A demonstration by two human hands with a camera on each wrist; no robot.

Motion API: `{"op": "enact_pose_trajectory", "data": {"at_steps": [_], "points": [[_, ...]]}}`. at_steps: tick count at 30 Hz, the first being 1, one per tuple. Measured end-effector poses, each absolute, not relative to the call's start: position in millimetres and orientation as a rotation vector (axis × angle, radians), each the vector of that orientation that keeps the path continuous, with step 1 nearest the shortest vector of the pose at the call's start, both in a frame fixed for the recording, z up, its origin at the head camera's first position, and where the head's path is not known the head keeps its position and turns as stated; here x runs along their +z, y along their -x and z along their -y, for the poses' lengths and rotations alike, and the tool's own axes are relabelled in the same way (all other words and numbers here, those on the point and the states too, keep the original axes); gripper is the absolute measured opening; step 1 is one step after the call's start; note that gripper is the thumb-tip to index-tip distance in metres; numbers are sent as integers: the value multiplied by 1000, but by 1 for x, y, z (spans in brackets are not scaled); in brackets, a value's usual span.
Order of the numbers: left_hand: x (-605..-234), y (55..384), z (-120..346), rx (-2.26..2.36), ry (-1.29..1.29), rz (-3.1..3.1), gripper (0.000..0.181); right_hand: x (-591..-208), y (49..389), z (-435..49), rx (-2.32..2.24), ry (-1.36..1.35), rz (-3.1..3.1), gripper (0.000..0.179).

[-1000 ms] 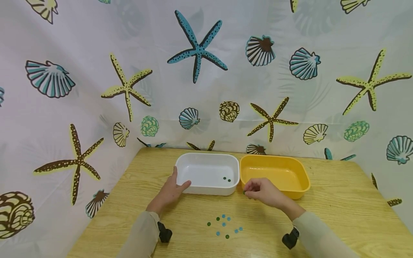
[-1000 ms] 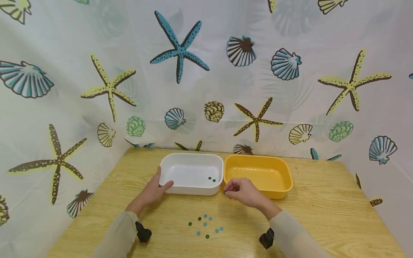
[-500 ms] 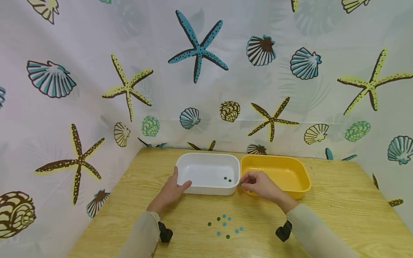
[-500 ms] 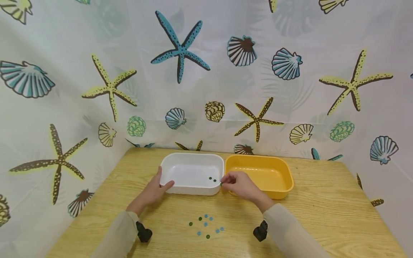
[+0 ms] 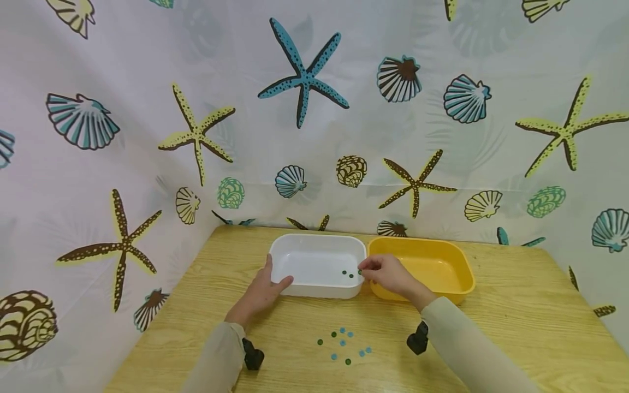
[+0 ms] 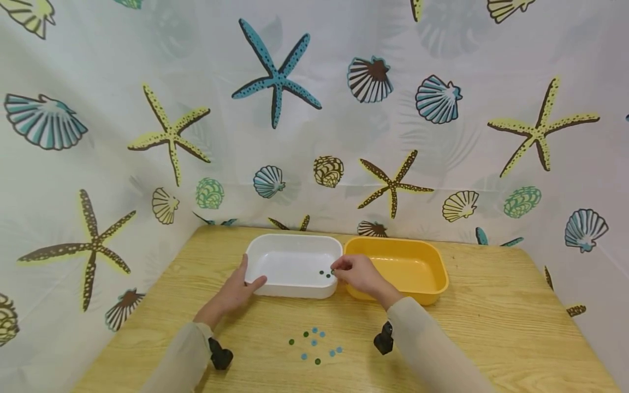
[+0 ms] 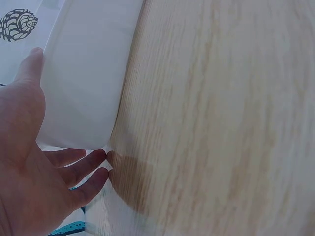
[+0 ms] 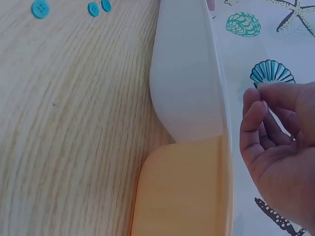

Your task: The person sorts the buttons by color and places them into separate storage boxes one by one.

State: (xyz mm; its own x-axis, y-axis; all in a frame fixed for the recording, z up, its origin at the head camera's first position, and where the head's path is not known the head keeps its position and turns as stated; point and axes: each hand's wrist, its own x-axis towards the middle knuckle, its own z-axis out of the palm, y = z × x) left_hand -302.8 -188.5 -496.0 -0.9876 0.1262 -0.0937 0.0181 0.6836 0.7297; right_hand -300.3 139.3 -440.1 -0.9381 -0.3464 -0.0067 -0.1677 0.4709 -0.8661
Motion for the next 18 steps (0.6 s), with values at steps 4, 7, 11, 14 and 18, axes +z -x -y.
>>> {"op": "enact_pose_trajectory", "data": {"at_steps": [4,7,11,14,18], "points": [[-498,303,189,1183,-117,-2758,107,-441,308,-134,-1477,412,-2526,14],[-499,304,189,1183,-123,-2759,107,-443,312,-131,-1481,382,-2517,13],[-499,304,189,1191,-131,-2758,105,-444,318,-128,-1487,361,-2506,11],[-498,304,189,1189,-126,-2758,103,-444,321,-126,-1497,356,-2500,11],[-499,305,189,1179,-120,-2762,100,-444,325,-124,-1482,352,-2506,11]]}}
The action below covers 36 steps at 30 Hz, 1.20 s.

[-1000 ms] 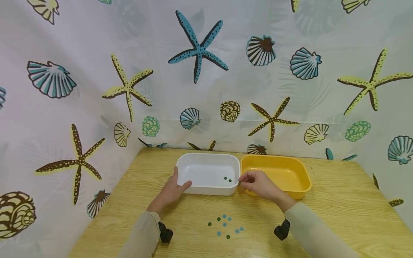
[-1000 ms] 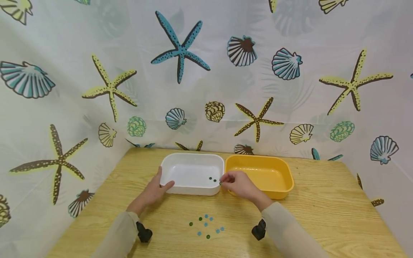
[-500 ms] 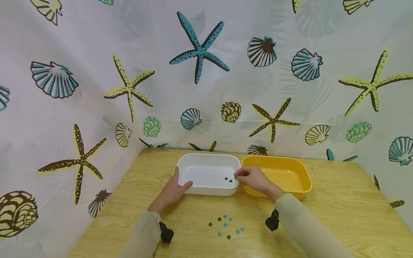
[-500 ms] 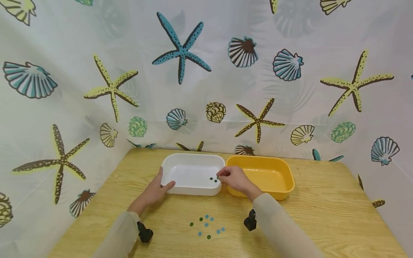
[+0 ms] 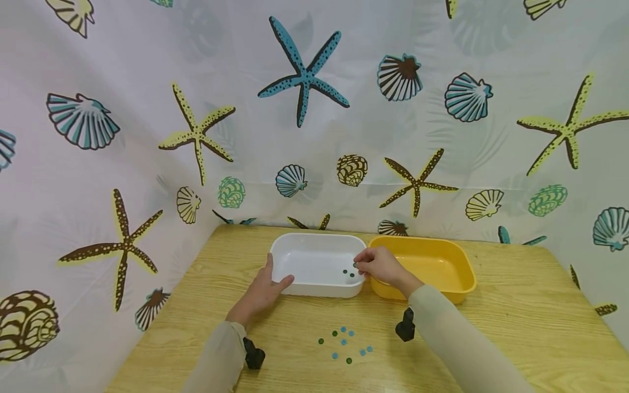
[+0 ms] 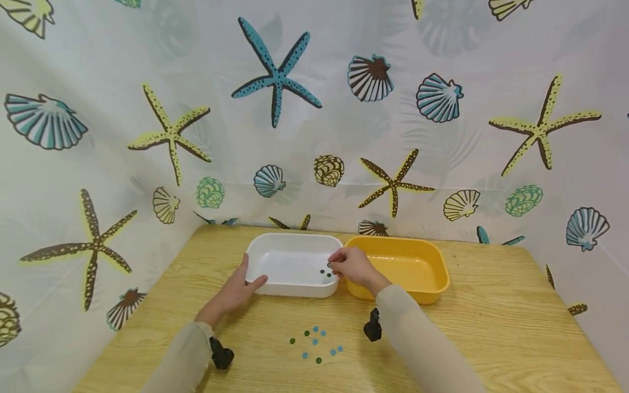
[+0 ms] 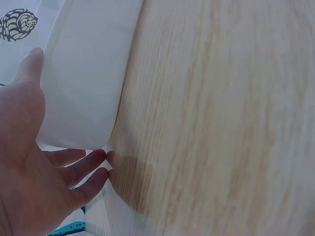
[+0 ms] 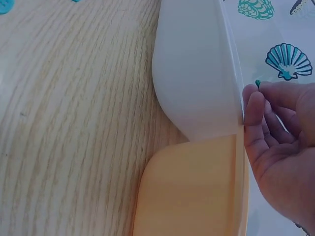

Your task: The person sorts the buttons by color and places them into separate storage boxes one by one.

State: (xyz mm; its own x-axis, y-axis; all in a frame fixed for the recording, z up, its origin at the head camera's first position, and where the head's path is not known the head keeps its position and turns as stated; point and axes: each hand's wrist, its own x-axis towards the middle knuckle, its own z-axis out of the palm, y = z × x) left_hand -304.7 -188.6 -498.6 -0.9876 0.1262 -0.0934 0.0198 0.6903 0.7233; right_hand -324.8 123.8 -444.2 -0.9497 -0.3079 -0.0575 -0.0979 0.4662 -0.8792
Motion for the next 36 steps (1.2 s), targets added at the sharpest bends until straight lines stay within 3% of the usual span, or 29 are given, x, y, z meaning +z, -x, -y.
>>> {"op": "enact_pose_trajectory", "data": {"at_steps": [36], "points": [[-497,303,190,1190,-80,-2753,108,-437,337,-109,-1229,406,-2648,16]]}}
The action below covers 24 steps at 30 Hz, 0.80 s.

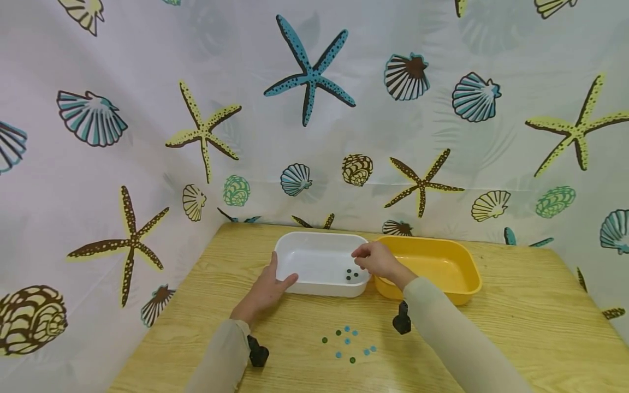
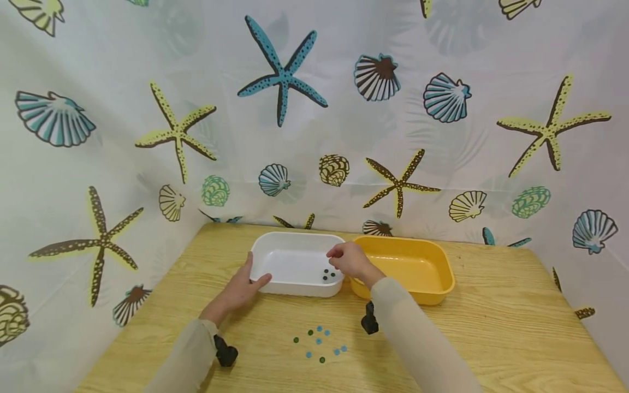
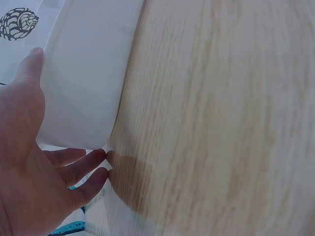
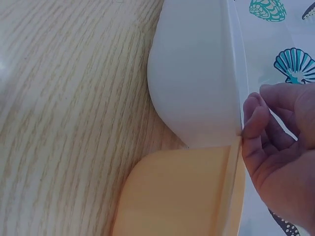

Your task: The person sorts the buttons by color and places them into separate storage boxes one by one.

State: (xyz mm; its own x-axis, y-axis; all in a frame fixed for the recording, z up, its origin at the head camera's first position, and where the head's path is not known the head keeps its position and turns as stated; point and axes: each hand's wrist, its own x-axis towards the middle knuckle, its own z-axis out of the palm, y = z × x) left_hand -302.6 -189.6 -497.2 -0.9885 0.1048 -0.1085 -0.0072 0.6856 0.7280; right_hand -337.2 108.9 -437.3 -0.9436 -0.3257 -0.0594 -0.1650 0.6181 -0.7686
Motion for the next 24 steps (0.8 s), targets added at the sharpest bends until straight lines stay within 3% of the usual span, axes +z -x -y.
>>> {"op": "enact_pose_trajectory", "data": {"at_steps": [7,15,24], "points": [[-496,302,189,1175,-77,-2752,113,-433,329,-117,-1236,481,-2661,16],[-494,301,189,1180,-80,-2758,98,-433,309,-124,-1287,608,-2635,15],[-495,301,187,1173,-85,-2761,99,-440,275,-129,-1254,810,-2594,14]]}}
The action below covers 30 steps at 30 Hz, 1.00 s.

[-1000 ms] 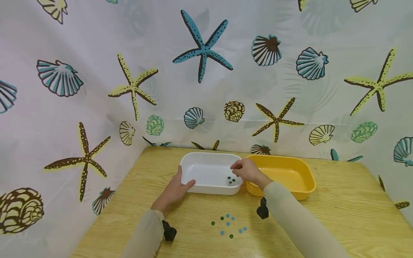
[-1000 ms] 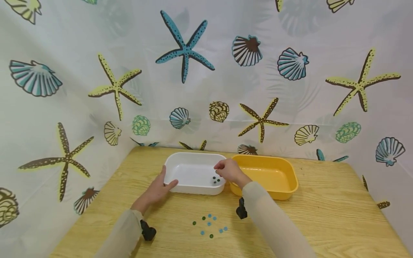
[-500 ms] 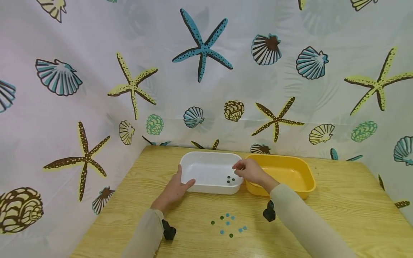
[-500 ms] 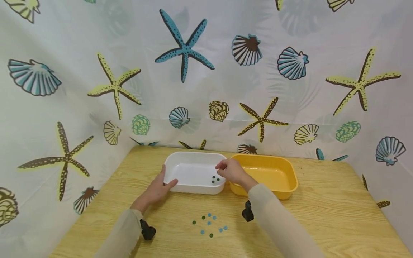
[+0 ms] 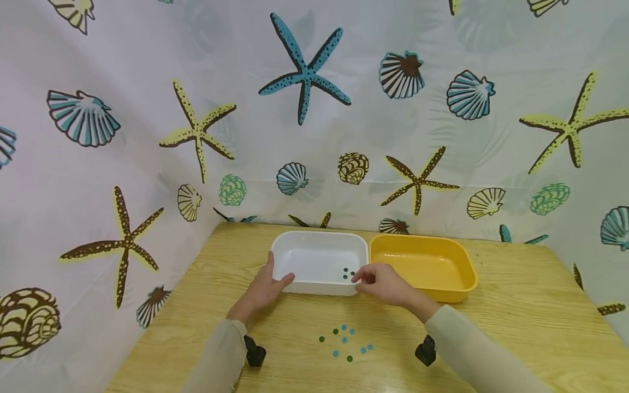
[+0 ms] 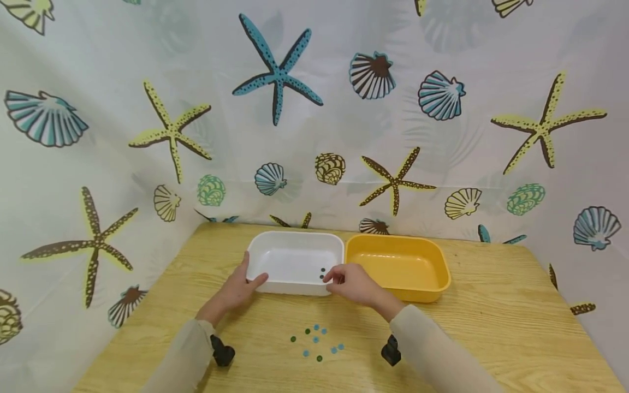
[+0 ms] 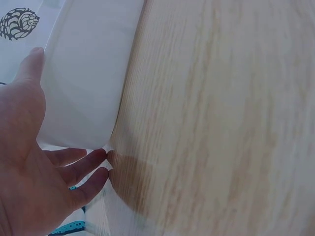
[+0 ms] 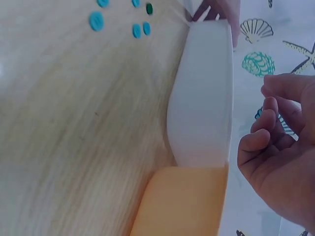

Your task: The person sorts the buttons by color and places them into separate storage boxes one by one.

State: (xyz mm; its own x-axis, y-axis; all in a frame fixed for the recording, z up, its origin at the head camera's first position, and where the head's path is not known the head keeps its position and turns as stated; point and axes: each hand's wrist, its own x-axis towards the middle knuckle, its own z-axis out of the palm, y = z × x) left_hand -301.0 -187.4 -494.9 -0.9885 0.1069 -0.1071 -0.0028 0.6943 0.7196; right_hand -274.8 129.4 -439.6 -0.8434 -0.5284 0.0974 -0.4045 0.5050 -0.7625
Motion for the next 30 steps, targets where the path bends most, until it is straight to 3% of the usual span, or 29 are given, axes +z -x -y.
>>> {"op": "enact_pose_trajectory", "data": {"at_steps": [15,30], "points": [[-498,304,189,1196,-115,-2757,98,-466,231,-124,-1048,1138,-2459,7],[-496,302,188,1195,-108,-2756,95,-488,219,-121,-683,1340,-2427,19]]}}
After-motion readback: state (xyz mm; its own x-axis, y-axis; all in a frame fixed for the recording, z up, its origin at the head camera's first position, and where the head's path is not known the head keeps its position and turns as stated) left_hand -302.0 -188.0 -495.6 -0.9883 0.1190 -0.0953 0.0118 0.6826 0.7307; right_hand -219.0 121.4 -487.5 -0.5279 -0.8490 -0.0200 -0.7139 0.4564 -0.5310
